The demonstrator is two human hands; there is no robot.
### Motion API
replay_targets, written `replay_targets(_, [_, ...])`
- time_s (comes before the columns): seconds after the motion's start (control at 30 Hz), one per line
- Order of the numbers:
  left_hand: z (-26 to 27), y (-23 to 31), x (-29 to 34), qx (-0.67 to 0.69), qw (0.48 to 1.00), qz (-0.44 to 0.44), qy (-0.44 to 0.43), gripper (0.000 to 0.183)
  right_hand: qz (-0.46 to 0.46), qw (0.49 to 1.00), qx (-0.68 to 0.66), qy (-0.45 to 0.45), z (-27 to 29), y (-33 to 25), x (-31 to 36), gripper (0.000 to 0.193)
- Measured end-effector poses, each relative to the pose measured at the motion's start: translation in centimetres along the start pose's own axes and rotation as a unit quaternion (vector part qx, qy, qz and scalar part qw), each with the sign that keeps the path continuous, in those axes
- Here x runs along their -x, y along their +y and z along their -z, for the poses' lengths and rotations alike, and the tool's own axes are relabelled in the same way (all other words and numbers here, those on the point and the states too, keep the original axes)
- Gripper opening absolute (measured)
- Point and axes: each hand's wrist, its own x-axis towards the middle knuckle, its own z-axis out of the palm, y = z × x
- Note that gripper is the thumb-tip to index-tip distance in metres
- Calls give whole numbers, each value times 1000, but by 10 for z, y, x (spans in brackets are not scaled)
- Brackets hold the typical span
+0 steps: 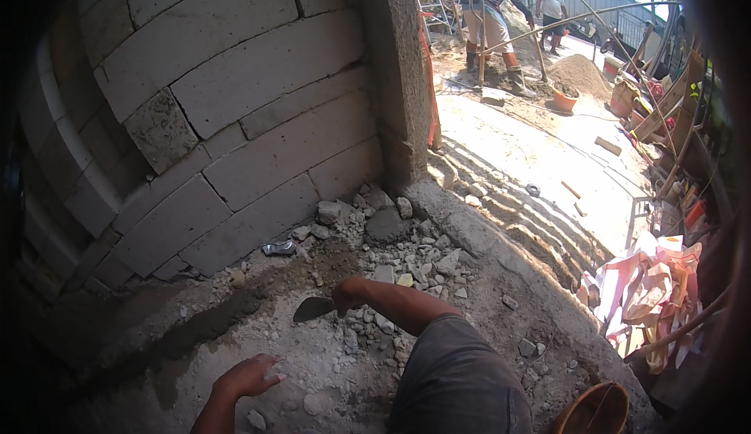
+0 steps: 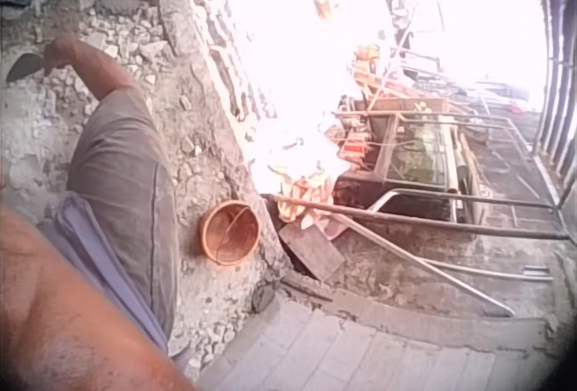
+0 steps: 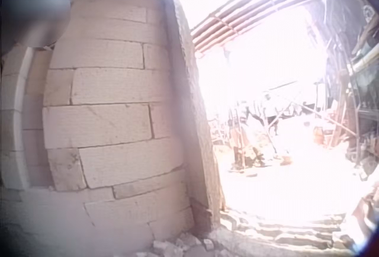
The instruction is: The person scoops wet concrete from a red bucket using a trowel and spreads it along a trench on the floor. They then use a long metal straightedge to level the concrete surface, repeating the process of adding and leveling material.
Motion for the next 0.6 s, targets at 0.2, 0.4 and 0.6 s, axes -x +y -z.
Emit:
replay_targets(0.2, [2, 5, 3, 0, 1000, 8, -8, 59, 9, 1000, 12, -12, 2, -4, 0, 31])
replay_targets(0.4, [2, 3, 1, -5, 1000, -1, -10, 58, 14, 1000, 7, -19, 5, -4, -3, 29])
replay_targets(0.6, [-1, 0, 0, -7, 1000, -8, 0, 56, 8, 1000, 7, -6, 3, -5, 2, 28])
